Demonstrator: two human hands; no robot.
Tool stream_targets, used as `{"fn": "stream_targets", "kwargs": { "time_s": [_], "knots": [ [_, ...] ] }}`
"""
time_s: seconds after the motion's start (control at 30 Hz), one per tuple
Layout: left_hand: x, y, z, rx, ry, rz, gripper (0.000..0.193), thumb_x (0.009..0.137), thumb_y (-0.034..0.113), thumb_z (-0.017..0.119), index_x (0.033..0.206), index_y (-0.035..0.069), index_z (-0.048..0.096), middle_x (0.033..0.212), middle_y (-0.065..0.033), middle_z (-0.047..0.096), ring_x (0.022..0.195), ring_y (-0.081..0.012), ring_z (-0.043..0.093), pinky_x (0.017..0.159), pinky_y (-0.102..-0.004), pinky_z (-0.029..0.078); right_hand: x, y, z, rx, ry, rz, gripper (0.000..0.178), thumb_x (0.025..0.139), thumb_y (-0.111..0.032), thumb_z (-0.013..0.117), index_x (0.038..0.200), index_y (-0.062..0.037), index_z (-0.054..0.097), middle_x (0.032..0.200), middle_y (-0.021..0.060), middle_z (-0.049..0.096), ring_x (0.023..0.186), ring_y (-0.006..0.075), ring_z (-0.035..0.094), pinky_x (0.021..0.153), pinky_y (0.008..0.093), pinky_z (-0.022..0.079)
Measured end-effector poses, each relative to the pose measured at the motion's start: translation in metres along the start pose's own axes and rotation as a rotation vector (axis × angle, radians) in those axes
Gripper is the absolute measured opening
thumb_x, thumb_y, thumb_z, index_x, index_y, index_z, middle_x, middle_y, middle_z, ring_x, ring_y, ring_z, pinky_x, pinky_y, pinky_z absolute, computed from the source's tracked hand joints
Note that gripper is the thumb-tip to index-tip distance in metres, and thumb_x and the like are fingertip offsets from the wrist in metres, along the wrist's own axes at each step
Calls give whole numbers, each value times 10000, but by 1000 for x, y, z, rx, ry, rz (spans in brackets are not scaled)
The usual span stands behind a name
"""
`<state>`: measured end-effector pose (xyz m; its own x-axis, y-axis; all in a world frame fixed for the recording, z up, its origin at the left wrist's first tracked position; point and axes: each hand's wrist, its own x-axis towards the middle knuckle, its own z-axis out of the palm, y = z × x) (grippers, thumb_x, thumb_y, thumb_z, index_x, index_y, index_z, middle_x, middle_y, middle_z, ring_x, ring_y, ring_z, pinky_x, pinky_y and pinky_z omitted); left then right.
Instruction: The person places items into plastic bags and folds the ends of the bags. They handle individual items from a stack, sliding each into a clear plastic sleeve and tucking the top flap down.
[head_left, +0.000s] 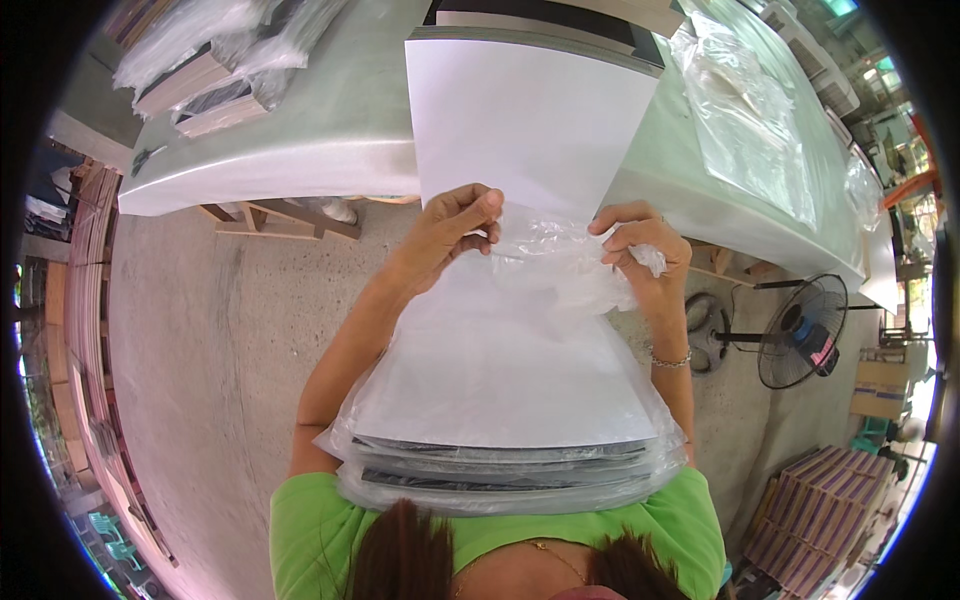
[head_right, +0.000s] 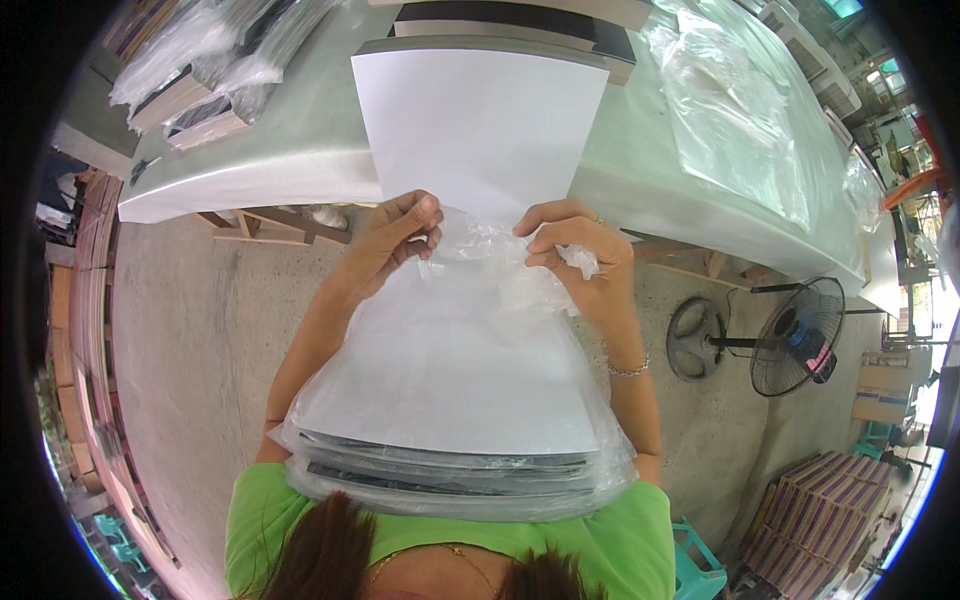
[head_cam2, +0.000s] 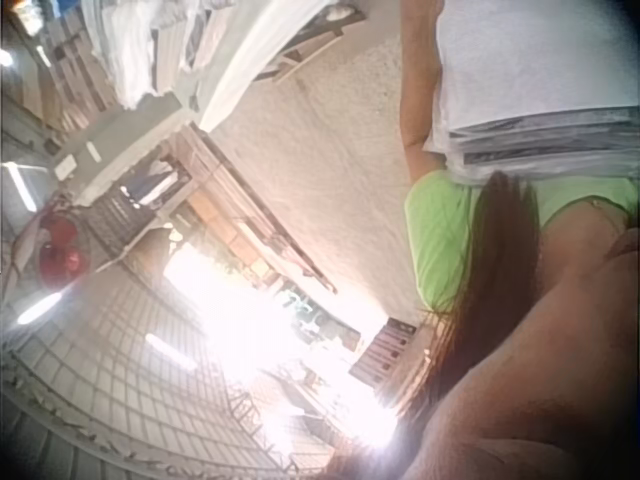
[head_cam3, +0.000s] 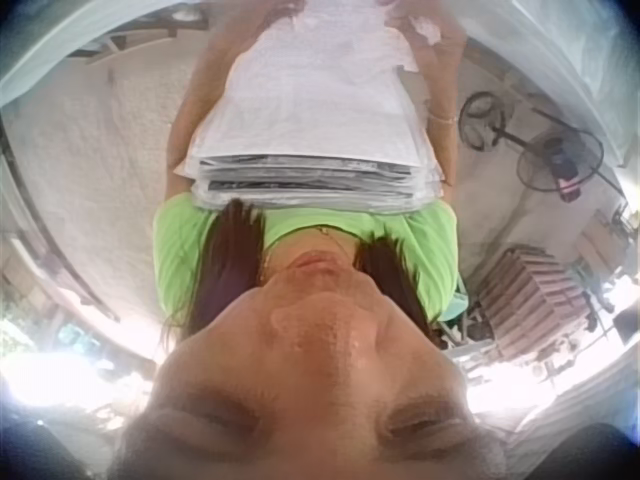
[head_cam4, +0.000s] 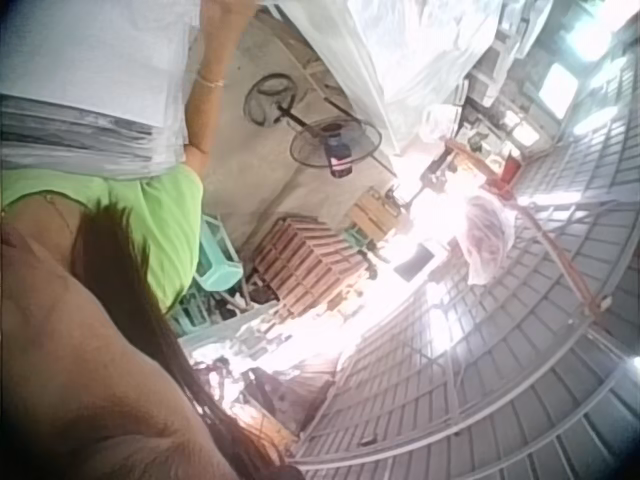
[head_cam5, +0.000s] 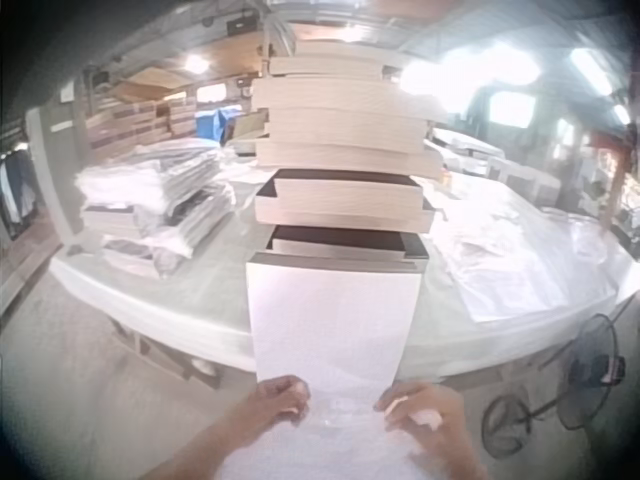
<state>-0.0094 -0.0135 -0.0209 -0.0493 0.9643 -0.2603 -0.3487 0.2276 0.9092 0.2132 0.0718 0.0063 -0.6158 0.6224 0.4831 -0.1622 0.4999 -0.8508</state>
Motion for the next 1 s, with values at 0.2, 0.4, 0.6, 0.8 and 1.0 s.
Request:
{"fn": "stream_targets", "kwargs": {
  "time_s": [0.2,0.4,0.6,0.8,1.0],
  "knots": [
    [-5,18,23,230,-257,-13,313,850,370,598,872,60,556,728,9,501,646,-87,476,568,-219,397,4,-3,8,-167,-47,-51,197,634,100,675,764,-41,625,906,73,606,746,157,575,622,261,464],
    [-3,13,38,96,-419,-62,395,801,454,636,861,69,568,697,19,491,627,-70,445,556,-198,372,3,2,14,-144,-79,-51,221,633,112,656,787,-41,614,895,55,589,767,159,570,632,269,458],
    [-4,9,33,-67,-464,-179,425,826,482,587,949,77,551,784,31,490,699,-36,443,600,-175,392,1,8,25,-2,-42,-17,256,647,157,599,811,-40,603,904,48,576,773,152,568,651,256,450],
    [-5,1,35,-259,-408,-234,488,869,463,524,1118,43,509,939,7,530,831,-48,505,734,-186,454,-2,19,36,252,49,52,223,689,152,570,809,-34,601,912,55,578,779,118,551,661,237,441],
    [-6,-6,32,-311,-392,-249,478,873,465,512,1089,39,515,946,0,543,835,-54,521,749,-193,463,-3,29,39,296,58,15,157,729,85,608,811,-48,602,897,53,580,790,106,536,682,225,425]
  ]
}}
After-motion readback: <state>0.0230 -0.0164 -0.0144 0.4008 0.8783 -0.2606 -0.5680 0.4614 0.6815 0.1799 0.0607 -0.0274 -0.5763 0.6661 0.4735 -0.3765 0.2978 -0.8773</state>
